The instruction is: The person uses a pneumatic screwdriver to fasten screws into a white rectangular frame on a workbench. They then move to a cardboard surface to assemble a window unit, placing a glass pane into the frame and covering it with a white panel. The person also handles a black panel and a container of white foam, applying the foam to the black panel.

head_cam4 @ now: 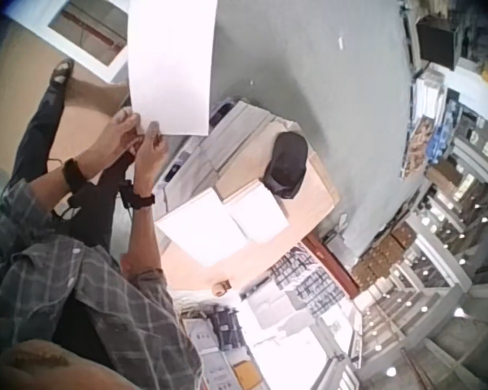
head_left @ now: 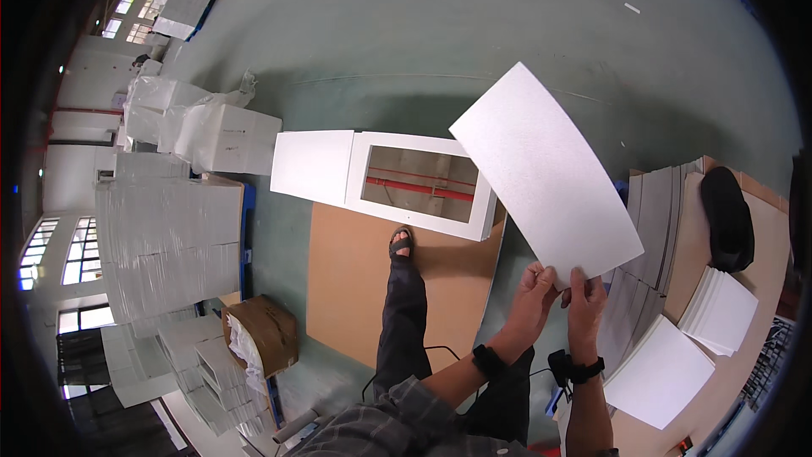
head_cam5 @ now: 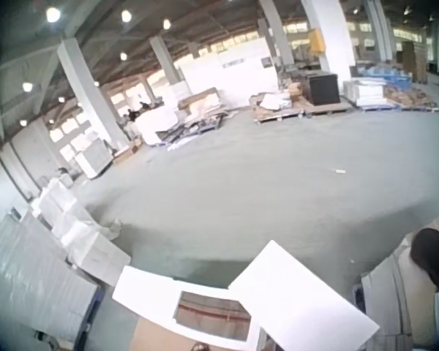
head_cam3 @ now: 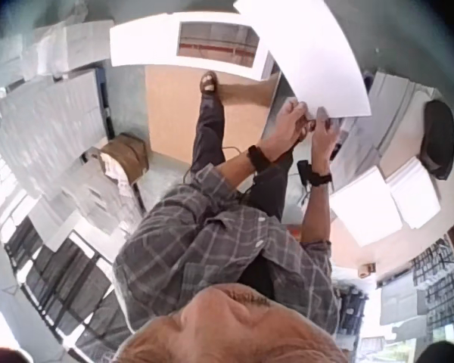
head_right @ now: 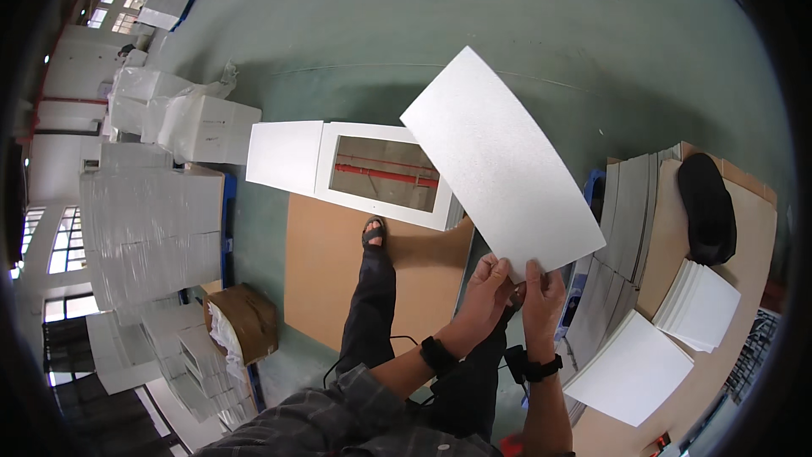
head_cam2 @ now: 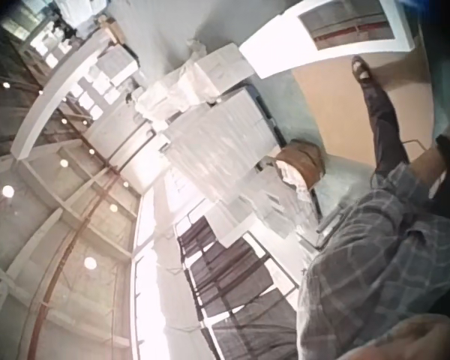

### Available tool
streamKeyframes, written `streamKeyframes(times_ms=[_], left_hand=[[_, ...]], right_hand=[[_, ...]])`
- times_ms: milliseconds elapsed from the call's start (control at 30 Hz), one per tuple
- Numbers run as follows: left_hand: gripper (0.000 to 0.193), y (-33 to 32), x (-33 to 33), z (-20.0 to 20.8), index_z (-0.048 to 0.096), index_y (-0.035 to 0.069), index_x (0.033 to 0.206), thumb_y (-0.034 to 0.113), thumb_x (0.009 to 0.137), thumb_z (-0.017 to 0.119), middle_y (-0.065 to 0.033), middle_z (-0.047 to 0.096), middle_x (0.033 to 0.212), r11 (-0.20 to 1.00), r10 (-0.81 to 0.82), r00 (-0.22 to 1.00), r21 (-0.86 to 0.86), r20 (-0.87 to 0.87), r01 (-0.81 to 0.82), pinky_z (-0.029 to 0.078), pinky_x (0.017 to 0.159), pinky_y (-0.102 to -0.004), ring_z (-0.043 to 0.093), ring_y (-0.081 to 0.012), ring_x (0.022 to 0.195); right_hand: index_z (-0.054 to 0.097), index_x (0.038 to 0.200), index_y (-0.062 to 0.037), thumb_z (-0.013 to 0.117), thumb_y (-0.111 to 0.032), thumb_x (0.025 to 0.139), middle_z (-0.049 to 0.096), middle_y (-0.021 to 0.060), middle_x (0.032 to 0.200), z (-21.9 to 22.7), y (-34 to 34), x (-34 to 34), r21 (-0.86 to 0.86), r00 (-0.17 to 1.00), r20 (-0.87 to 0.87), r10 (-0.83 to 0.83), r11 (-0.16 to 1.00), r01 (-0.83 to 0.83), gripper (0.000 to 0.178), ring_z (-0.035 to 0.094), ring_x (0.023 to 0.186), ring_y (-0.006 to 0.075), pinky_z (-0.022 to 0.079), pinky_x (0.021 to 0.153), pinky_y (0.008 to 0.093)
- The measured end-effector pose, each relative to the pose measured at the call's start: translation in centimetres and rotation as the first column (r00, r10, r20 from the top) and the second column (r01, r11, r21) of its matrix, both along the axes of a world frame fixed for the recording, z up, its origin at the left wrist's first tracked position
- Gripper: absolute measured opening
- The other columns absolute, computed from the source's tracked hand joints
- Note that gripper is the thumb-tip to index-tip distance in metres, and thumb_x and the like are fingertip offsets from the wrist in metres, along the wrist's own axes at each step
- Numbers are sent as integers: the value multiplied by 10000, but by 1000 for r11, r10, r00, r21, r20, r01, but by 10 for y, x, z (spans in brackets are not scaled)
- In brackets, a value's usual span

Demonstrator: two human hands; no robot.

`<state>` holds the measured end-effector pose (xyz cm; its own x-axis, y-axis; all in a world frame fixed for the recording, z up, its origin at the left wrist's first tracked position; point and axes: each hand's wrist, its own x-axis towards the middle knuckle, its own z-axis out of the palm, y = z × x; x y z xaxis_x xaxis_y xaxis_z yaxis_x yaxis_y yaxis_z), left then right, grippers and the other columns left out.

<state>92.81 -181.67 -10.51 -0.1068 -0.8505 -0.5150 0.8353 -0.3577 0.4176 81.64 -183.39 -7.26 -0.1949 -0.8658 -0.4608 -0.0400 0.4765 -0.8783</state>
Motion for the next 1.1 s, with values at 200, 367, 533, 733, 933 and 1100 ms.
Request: streamKeyframes(times_ms=[200,367,533,733,933,1100], left_hand=[[302,-18,154,-10,546,9,1224,276,1087,583,-121,673,1181,828,-561,639,360,525,431,542,928,-363,680,-210,1072],[440,-43,265,-47,541,25,1335,173,961,719,-176,640,1297,855,-155,-147,207,977,475,507,1001,-440,630,-356,1155],[694,-89,344,-122,417,118,1552,246,950,738,-209,395,1600,832,-10,-426,244,905,498,347,1201,-542,339,-451,1495],[767,-114,368,-171,379,165,1604,302,948,754,-207,277,1671,764,-96,-599,445,795,467,273,1224,-607,245,-481,1536],[779,-120,370,-177,372,164,1603,293,938,757,-196,220,1686,765,-157,-596,479,787,431,259,1228,-620,206,-481,1543],[802,-120,366,-177,389,165,1585,253,892,781,-200,246,1678,780,-139,-590,455,795,429,281,1221,-607,220,-488,1540]], right_hand=[[641,983,26,662,-354,1037,553,5,639,-69,-57,94,105,955,-32,294,951,-289,385,516,517,77,405,487,260],[653,1008,49,664,-353,1019,570,28,645,-121,-90,156,155,873,-48,485,867,-473,402,540,513,100,431,500,293],[644,979,57,659,-352,1009,591,45,679,-154,-120,195,213,827,-51,561,815,-539,410,564,531,117,462,517,311],[631,962,53,679,-350,984,601,60,686,-186,-130,213,322,847,-70,526,816,-480,406,598,555,134,535,544,304],[613,1216,23,706,-233,977,696,117,1039,-203,-107,215,-3,878,-388,281,952,-306,362,675,840,166,569,765,340],[607,1287,3,676,-228,1000,639,80,1175,-198,-50,165,87,932,-253,258,966,-244,375,648,767,108,558,648,279]])
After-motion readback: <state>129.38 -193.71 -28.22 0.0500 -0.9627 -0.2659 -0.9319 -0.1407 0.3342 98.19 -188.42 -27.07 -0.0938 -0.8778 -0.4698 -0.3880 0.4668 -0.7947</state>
